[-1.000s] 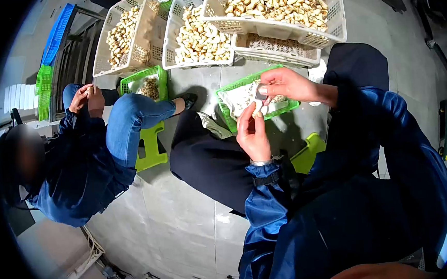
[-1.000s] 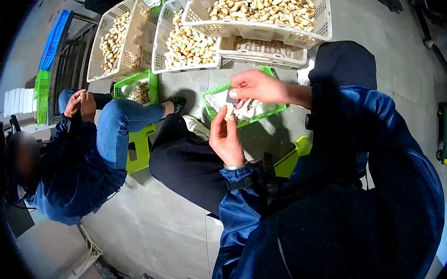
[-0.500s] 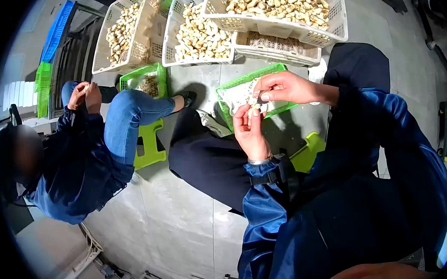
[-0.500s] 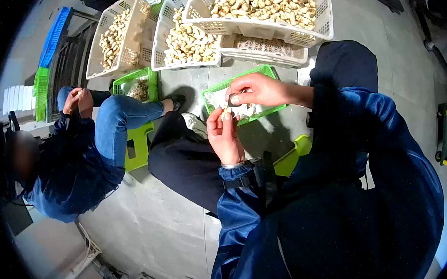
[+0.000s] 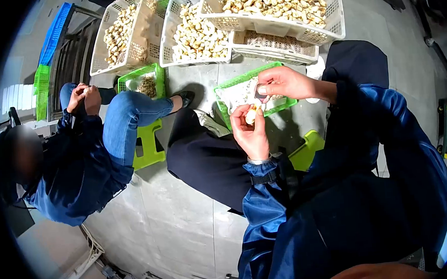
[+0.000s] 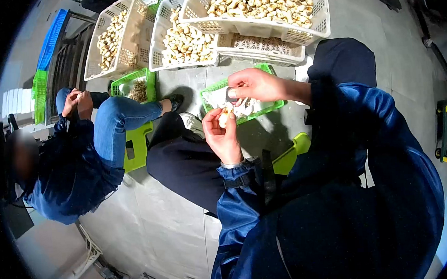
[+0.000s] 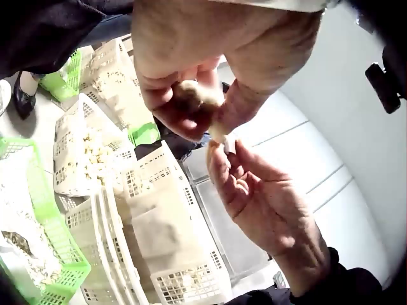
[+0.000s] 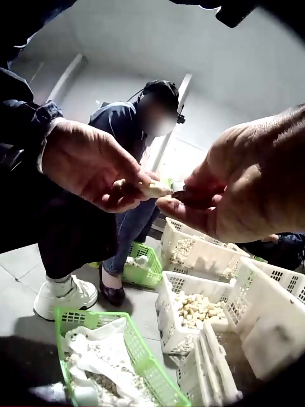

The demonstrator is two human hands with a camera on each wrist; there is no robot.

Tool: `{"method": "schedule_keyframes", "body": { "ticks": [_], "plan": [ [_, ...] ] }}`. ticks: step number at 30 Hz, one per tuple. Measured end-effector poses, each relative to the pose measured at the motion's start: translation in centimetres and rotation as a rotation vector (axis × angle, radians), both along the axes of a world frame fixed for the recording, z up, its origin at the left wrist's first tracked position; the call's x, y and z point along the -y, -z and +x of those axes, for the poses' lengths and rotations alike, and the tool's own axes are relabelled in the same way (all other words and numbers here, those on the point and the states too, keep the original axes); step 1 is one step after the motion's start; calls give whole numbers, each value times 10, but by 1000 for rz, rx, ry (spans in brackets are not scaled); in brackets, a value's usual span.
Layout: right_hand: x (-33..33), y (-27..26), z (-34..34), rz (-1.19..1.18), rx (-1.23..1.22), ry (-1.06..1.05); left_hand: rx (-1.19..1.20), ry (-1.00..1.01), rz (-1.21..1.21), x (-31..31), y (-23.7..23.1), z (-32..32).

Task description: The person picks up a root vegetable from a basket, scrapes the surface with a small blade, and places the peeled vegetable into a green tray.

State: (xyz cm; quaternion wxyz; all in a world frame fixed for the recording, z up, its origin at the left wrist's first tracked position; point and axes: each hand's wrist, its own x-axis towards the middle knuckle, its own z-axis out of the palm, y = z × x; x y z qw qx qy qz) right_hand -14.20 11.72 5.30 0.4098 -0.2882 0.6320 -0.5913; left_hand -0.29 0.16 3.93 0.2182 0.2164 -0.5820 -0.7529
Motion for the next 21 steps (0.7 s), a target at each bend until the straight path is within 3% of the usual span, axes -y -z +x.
{"method": "schedule_keyframes", "body": {
  "ticks": [4, 6, 7, 11, 15, 18, 20, 21],
  "plan": [
    [2, -10, 8, -45, -29, -25, -5, -27, -43, 1, 2, 0],
    [1, -14, 10, -12, -339, -83, -10, -34, -78, 1, 3, 1],
    [0, -11, 9, -10, -339, -79, -13, -25, -79, 0, 1, 1],
    [1, -2, 1, -104, 168, 84, -36, -32, -90, 0, 2, 2],
    [3, -4, 10, -137, 108, 23, -62, -58, -107, 0, 3, 0],
    [4, -6, 16, -91, -63, 4, -34, 2, -24, -2, 2, -2],
    [6, -7, 19, -110, -17, 55, -26, 56, 358, -4, 1, -2],
    [6, -6, 19, -107, 21, 87, -13, 131, 428, -4, 4, 0]
  ]
}}
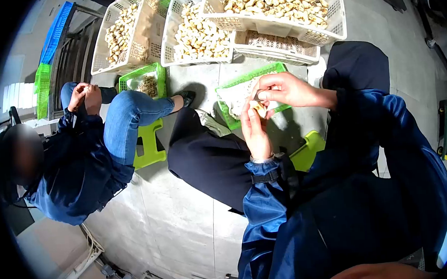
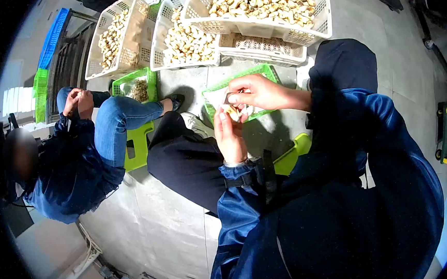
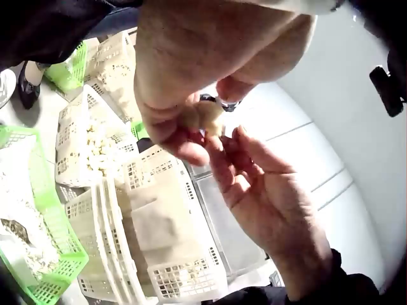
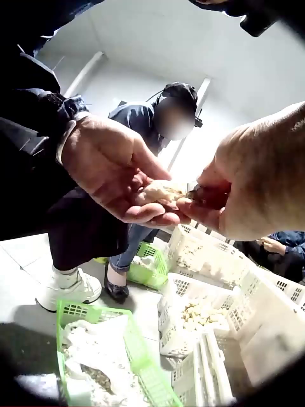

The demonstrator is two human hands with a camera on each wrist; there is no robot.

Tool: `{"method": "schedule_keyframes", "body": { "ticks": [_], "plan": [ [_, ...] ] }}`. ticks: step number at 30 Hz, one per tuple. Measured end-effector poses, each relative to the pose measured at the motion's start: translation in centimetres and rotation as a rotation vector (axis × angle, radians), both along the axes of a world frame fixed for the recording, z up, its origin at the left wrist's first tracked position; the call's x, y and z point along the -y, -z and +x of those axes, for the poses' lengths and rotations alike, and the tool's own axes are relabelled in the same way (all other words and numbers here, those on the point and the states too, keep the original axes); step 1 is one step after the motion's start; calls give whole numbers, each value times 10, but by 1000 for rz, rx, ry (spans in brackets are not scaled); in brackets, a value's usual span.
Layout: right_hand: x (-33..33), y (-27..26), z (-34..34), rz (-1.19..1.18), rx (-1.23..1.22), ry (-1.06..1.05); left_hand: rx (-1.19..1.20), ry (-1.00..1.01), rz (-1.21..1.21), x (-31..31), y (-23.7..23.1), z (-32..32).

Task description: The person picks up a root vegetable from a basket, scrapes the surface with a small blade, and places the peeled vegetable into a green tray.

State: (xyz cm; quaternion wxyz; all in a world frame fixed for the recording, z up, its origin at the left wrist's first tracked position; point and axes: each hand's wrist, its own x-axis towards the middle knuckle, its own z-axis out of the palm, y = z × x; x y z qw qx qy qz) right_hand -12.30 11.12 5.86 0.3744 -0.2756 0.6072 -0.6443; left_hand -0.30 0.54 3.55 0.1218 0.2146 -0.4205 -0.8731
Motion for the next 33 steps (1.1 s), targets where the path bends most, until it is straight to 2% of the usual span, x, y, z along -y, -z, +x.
{"method": "schedule_keyframes", "body": {
  "ticks": [1, 2, 3, 4, 6, 13, 15, 17, 18, 27, 29, 30, 31, 33],
  "plan": [
    [0, 2, 0, 3, 40, 29, -1, 0, 1, 1, 5, 1],
    [-1, 8, -4, 50, -160, 28, 14, 48, -1, 2, 10, 2],
    [0, 9, -4, 50, -160, 25, 30, 96, -3, 4, 11, 2],
    [0, 11, -4, 58, -212, 58, 91, 79, -109, 4, 12, 1],
    [-1, 12, -6, 90, -324, 93, 73, 55, -109, 6, 12, 1],
    [1, 18, -4, -5, -177, 115, 63, -67, 13, 5, 16, -1],
    [-1, 11, -4, -9, -248, 109, 104, -71, 40, 7, 16, 0],
    [0, 3, -3, 23, -556, 36, 83, -89, 44, 6, 13, 0],
    [1, 3, -2, 25, -626, 29, 58, -97, 60, 5, 14, -1],
    [0, 6, -3, 196, -402, -38, 95, -99, -26, 5, 14, 0],
    [0, 12, -2, 122, -131, 3, 85, -100, -18, 5, 13, 0],
    [2, 10, -2, 119, -89, -11, 100, -111, -26, 5, 13, 0],
    [2, 8, -2, 118, -89, -12, 100, -113, -26, 5, 13, 1],
    [0, 2, 0, 88, -472, -102, 71, -152, -76, 4, 13, 0]
  ]
}}
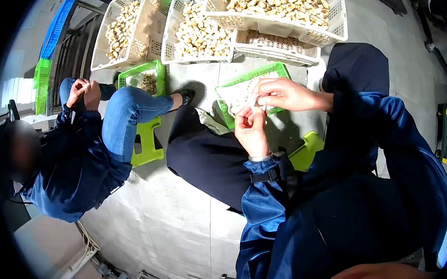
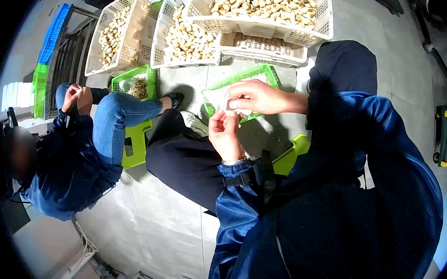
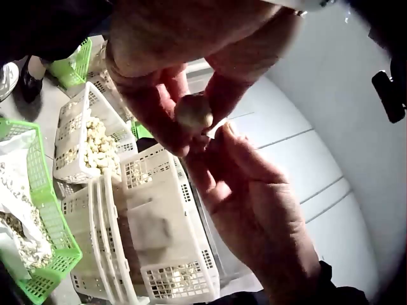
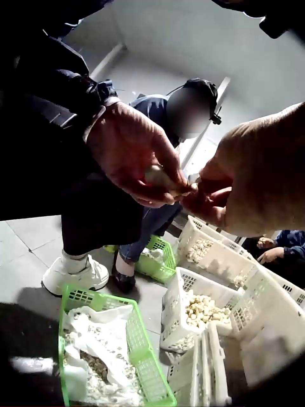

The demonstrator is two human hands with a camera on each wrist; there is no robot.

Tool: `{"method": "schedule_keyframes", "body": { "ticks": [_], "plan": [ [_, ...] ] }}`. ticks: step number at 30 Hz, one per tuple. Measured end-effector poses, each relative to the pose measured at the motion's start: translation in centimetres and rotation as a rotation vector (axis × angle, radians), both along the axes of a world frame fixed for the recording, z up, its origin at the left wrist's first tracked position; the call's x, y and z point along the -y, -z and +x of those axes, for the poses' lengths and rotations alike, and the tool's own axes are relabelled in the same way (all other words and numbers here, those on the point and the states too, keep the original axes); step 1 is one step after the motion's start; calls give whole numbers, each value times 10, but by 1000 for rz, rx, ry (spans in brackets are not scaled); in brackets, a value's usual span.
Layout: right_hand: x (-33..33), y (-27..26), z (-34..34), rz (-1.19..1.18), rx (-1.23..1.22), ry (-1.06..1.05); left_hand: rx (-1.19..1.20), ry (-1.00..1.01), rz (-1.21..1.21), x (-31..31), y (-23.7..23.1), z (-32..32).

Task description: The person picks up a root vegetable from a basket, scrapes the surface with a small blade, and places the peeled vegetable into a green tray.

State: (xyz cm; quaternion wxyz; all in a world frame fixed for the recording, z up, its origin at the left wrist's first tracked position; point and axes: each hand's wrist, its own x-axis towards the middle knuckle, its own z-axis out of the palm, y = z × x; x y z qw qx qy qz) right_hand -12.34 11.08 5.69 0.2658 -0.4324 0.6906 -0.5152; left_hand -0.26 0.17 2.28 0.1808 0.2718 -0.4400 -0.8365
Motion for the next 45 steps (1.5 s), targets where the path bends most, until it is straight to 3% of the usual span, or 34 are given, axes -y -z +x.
{"method": "schedule_keyframes", "body": {
  "ticks": [2, 4, 6, 8, 9, 10, 12, 13, 14, 17, 18, 20, 24, 25, 29, 33, 36, 38, 41, 45],
  "plan": [
    [1, 4, 1, 20, 28, 21, 34, 5, -80, 1, -1, 0],
    [5, 19, -3, -112, 504, 106, 64, 11, -163, 2, -1, 1],
    [3, 16, -9, -59, 447, 131, 17, 22, -139, 3, 2, 0],
    [3, -1, -11, -141, 690, 186, 13, 16, -97, 2, 3, 0],
    [2, 4, -16, -186, 651, 153, 6, 9, -51, 2, 3, 0],
    [-1, 16, -23, -95, 595, 100, -1, 4, -6, 2, 3, 0],
    [-8, 39, -30, 144, -321, 125, -17, 30, 4, 2, 4, 1],
    [-12, 46, -31, 232, -511, 144, 13, 17, 32, 1, 2, 1],
    [-8, 44, -28, 125, -482, 188, 45, 7, 56, 3, 1, 1],
    [6, 7, -15, 173, 480, 169, 66, 52, 88, 3, -1, 1],
    [11, -3, -13, 125, 555, 103, 75, 72, 78, 3, -6, 0],
    [17, -5, -13, 172, 542, 22, 70, 92, 78, 3, -1, 2],
    [29, -1, -19, 90, 721, 63, 9, 63, 104, 5, 4, 2],
    [35, 13, -24, -5, 757, 81, -1, 11, 90, 5, -1, 2],
    [79, -13, -61, -327, 765, 291, 41, -111, 46, 9, -8, 1],
    [97, -8, -91, -246, 651, 401, 73, -12, 58, 10, -5, 1],
    [71, -21, -65, -32, 682, 145, 110, 28, 54, 10, -9, -1],
    [49, -9, -45, 79, 525, 43, 55, 69, 79, 8, -10, 0],
    [22, -2, -20, 209, 503, 44, 94, 116, 106, 4, -12, 1],
    [14, -4, -9, 170, 445, 65, 47, 127, 138, 3, -1, -1]
  ]
}}
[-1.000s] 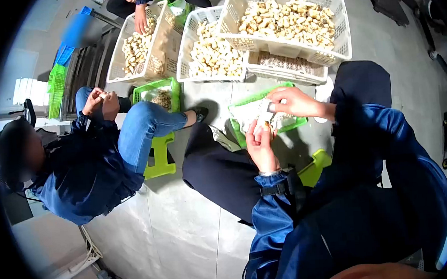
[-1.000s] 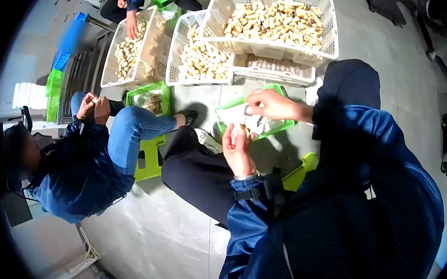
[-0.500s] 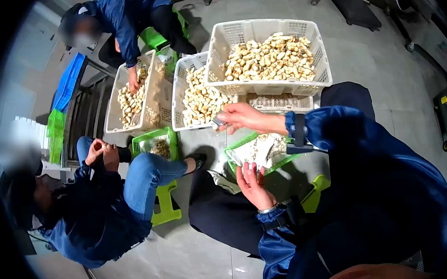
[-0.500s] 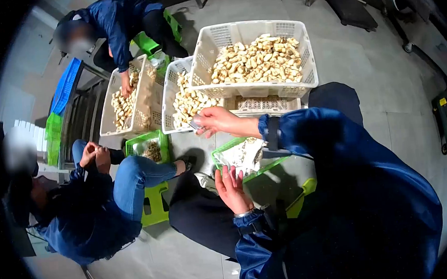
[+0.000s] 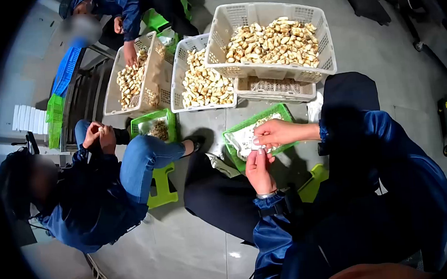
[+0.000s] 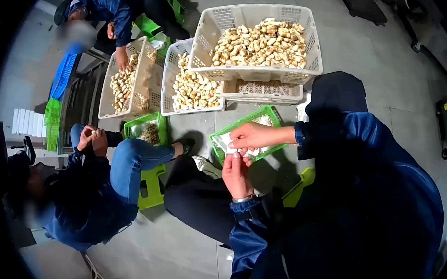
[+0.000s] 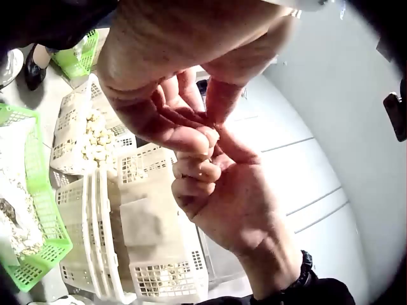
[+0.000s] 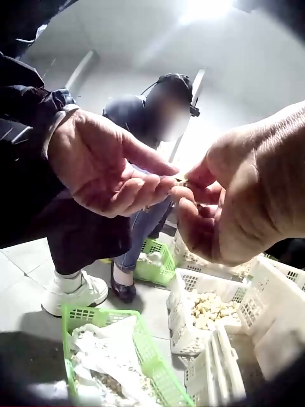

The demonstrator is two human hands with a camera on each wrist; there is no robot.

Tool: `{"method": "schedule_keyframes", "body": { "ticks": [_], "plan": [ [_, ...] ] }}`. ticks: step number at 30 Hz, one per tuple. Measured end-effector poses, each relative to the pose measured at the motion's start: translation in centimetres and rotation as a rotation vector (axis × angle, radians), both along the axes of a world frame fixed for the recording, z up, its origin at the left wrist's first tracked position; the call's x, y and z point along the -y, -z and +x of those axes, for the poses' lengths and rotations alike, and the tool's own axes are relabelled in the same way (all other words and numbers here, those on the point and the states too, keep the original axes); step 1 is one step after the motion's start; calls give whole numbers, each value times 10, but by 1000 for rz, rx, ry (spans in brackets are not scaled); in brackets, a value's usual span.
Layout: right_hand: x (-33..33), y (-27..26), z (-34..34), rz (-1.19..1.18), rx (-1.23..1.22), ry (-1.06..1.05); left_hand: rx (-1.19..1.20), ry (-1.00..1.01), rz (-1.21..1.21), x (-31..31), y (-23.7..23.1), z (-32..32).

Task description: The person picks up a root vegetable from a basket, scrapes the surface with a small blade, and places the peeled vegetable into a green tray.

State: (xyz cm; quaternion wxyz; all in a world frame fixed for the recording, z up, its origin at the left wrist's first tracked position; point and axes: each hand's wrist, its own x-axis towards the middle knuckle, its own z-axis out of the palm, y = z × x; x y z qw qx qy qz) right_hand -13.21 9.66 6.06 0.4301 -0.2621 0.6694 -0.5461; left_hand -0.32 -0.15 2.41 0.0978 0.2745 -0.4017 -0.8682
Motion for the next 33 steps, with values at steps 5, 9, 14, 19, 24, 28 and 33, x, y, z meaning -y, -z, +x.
{"method": "schedule_keyframes", "body": {
  "ticks": [5, 9, 14, 19, 24, 28, 33],
  "plan": [
    [-6, 9, -5, 31, 181, -78, 44, 8, 15, 1, 4, 2],
    [-23, 5, -21, 177, 245, -169, 52, -167, -22, -1, -9, 0],
    [-60, -12, -96, 158, 64, 129, 148, -77, -310, 4, 16, 3],
    [-125, -7, -212, 486, -779, 459, 156, -101, -800, 3, 13, -6],
    [-156, 16, -253, 772, -631, 473, 155, -18, -714, 1, 5, -9],
    [-181, 113, -298, 849, -756, 311, 276, 2, -855, 4, 2, -14],
    [-142, 81, -275, 1051, -629, 215, 267, -154, -702, -6, -1, -25]
  ]
}}
